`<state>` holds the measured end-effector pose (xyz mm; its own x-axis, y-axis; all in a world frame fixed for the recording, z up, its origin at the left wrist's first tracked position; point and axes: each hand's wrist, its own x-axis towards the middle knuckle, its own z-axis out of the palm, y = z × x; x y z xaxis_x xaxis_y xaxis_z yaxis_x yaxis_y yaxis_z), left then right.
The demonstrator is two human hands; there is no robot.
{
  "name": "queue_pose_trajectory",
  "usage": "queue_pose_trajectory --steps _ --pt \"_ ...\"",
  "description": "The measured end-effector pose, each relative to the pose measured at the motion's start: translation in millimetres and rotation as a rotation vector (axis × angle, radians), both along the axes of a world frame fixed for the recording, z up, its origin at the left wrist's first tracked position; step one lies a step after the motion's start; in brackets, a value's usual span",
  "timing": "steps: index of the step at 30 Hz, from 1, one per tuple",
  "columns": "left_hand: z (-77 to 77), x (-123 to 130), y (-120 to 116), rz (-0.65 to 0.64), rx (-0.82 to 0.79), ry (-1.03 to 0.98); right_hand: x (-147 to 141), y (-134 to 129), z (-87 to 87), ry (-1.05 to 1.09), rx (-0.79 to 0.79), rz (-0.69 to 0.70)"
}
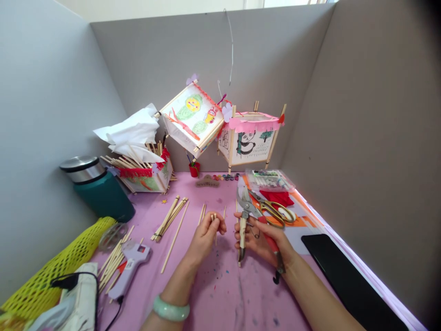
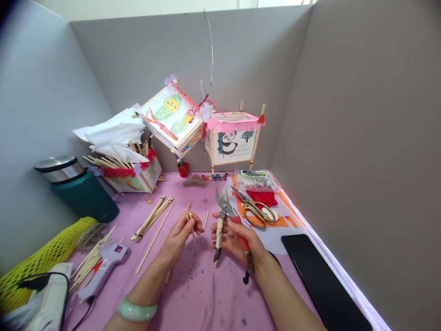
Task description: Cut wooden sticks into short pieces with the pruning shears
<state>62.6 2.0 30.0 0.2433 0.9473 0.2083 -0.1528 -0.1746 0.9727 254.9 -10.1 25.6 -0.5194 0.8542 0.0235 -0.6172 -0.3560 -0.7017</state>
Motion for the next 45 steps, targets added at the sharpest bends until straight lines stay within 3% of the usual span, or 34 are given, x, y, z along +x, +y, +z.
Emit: queue_pose_trajectory --steps 4,9,16,22,28,34,45 --pt "0.9 -0.4 -1.3 -0.012 -0.004 0.023 0.6 -4.1 6.2 -0.118 0.092 0.006" --pt "4.2 1.3 -3.0 -0.003 -0.046 0.041 3.6 -10.2 18.4 -0.430 0.360 -0.088" --pt "3.2 1.6 -3.2 -0.006 -0.014 0.063 7.9 -21.8 38.4 -1.243 0.889 -0.435" --pt "3.7 2.2 -4.0 -0.001 0.003 0.096 14.4 -26.6 48.8 -1.575 1.022 -0.364" --pt "5.0 2.4 -7.7 0.007 -0.043 0.137 13.2 -30.1 59.3 -1.690 1.098 -0.312" --pt "-3.9 2.8 -3.9 0.013 -0.063 0.109 11.4 -31.9 70.4 -1.751 1.163 -0.294" --pt "-3.8 3.3 -5.3 0.013 -0.050 0.045 9.3 -30.5 71.3 -1.762 1.169 -0.290"
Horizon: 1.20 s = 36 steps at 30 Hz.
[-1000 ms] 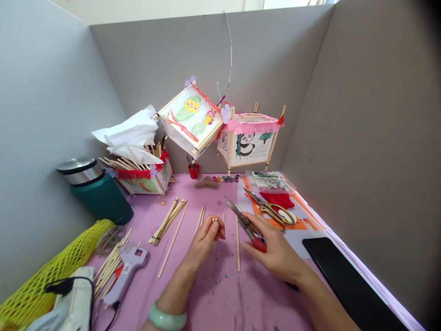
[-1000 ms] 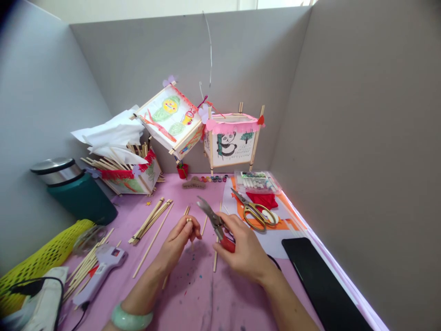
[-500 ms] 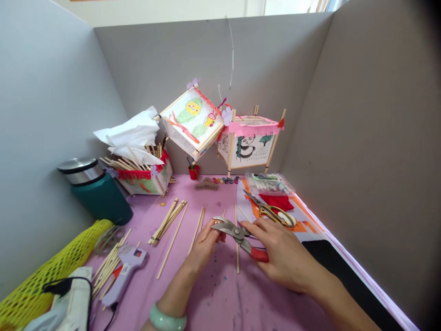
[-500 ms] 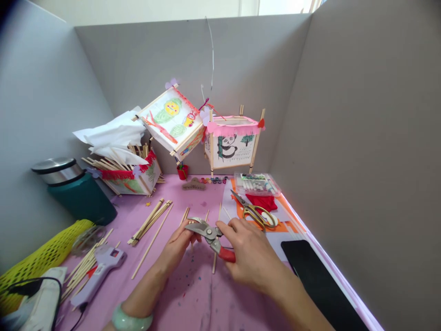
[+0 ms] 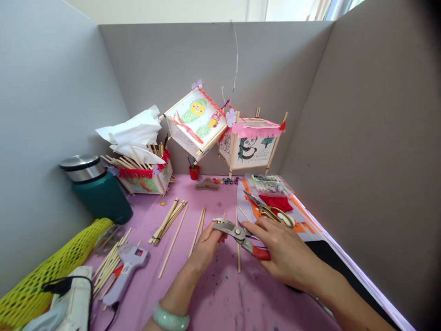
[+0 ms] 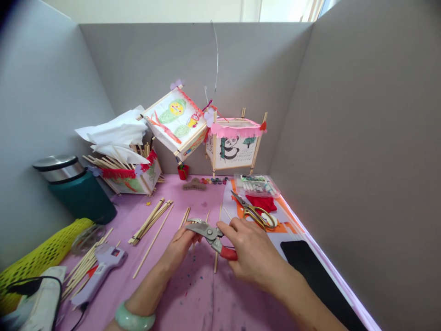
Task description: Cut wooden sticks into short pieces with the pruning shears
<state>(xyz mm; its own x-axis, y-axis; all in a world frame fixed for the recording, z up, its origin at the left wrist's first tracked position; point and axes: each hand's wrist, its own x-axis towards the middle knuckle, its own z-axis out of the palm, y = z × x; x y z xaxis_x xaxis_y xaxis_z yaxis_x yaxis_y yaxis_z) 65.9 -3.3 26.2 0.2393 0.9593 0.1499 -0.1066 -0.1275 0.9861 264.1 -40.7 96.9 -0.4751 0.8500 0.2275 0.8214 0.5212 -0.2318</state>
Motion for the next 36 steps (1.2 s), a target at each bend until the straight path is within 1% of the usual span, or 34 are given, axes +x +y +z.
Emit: queue_pose_trajectory --steps 6,12,16,23,30,36 --pt "-6.6 -1.3 2.5 0.007 0.010 -0.018 -3.6 -0.3 -1.0 -0.014 -0.032 -0.029" --pt "-1.0 -1.9 2.8 -0.037 0.015 0.000 0.3 1.4 -3.4 0.031 -0.081 -0.041" --pt "0.4 -3.2 3.8 -0.054 0.041 -0.022 3.6 0.3 -2.7 0.038 -0.067 -0.080" --pt "-8.2 -5.5 6.7 -0.059 0.006 -0.068 1.5 -2.5 -2.5 -0.007 -0.033 -0.055" --pt "-5.5 -3.9 4.3 -0.038 0.006 -0.048 -0.2 -1.8 -2.6 -0.011 -0.036 -0.054" --pt "-7.4 -2.4 4.5 -0.056 0.007 -0.043 1.4 -4.1 5.2 0.001 -0.085 -0.037"
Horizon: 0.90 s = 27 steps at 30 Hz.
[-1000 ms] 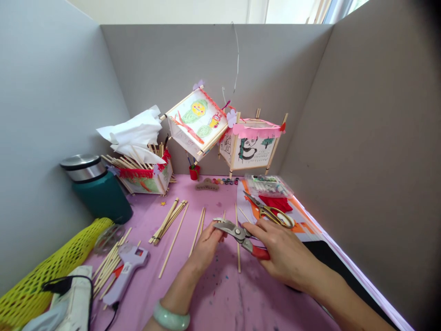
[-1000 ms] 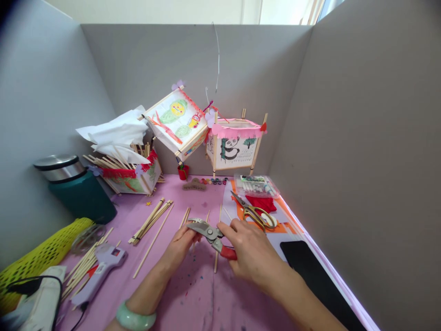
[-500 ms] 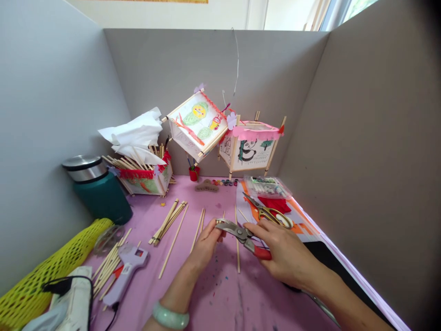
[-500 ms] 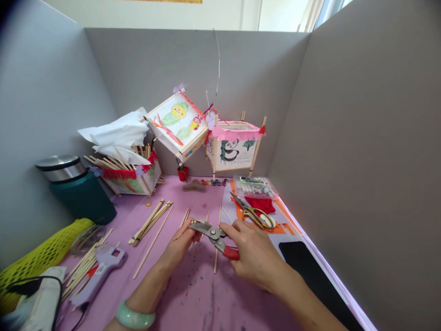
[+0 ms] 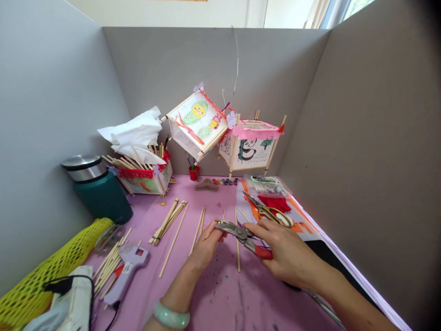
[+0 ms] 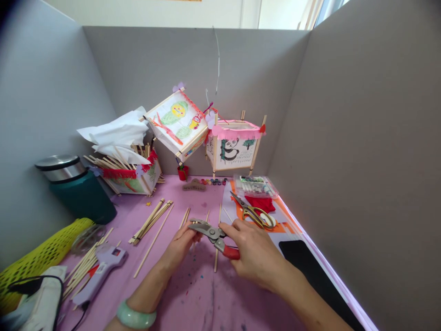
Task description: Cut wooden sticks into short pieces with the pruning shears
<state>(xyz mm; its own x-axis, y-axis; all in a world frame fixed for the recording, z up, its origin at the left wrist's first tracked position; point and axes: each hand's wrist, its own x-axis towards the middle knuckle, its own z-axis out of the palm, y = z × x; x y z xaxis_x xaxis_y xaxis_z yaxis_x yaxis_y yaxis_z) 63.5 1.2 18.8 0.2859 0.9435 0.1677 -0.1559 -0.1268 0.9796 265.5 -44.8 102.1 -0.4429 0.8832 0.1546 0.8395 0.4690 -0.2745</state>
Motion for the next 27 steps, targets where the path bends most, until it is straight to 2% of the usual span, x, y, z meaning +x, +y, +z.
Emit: queue_pose_trajectory --steps 11,18,24,27 --pt "8.7 -1.0 -2.9 0.005 0.006 0.041 -1.7 0.1 -3.4 -0.009 -0.013 -0.015" --pt "0.5 -0.1 -0.2 -0.012 0.011 0.020 -0.6 0.2 -1.1 0.003 -0.005 -0.005" --pt "1.2 -0.3 1.2 -0.038 0.023 0.013 2.1 1.1 -12.9 0.020 -0.018 -0.031" --pt "3.9 -0.7 1.5 -0.051 0.043 0.021 6.4 4.1 -17.4 0.058 0.042 -0.096"
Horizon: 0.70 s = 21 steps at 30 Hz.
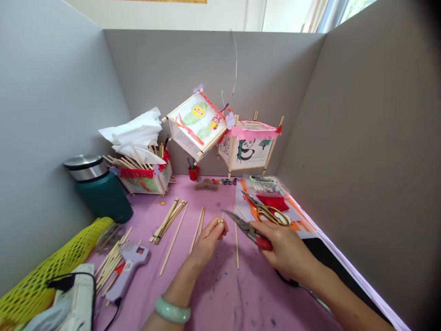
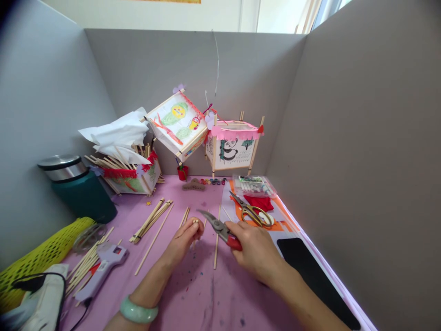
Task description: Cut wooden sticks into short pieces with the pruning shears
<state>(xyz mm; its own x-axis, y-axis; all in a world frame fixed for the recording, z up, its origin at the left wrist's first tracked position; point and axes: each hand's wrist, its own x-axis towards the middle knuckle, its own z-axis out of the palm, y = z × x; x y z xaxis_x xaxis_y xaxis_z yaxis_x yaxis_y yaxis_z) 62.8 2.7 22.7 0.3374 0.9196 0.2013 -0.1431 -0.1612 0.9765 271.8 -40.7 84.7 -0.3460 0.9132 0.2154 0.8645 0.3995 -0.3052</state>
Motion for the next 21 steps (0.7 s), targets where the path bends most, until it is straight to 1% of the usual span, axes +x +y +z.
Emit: queue_pose_trajectory --steps 2,7,14,18,21 --pt "1.2 -0.2 -0.1 -0.005 -0.007 -0.015 1.8 1.1 -0.1 0.016 0.042 -0.035" --pt "1.3 -1.6 -1.3 0.011 -0.020 0.005 -3.6 -2.4 3.1 -0.021 0.019 0.052" --pt "1.4 -2.5 -1.3 0.024 -0.029 0.031 -6.7 -4.3 6.2 -0.111 0.082 0.041" --pt "5.8 -1.4 -4.0 0.027 -0.003 0.062 -4.0 -4.0 9.4 -0.140 0.053 0.042" --pt "8.2 -0.5 -5.8 0.042 0.002 0.076 -3.9 -2.5 8.5 -0.122 0.033 0.030"
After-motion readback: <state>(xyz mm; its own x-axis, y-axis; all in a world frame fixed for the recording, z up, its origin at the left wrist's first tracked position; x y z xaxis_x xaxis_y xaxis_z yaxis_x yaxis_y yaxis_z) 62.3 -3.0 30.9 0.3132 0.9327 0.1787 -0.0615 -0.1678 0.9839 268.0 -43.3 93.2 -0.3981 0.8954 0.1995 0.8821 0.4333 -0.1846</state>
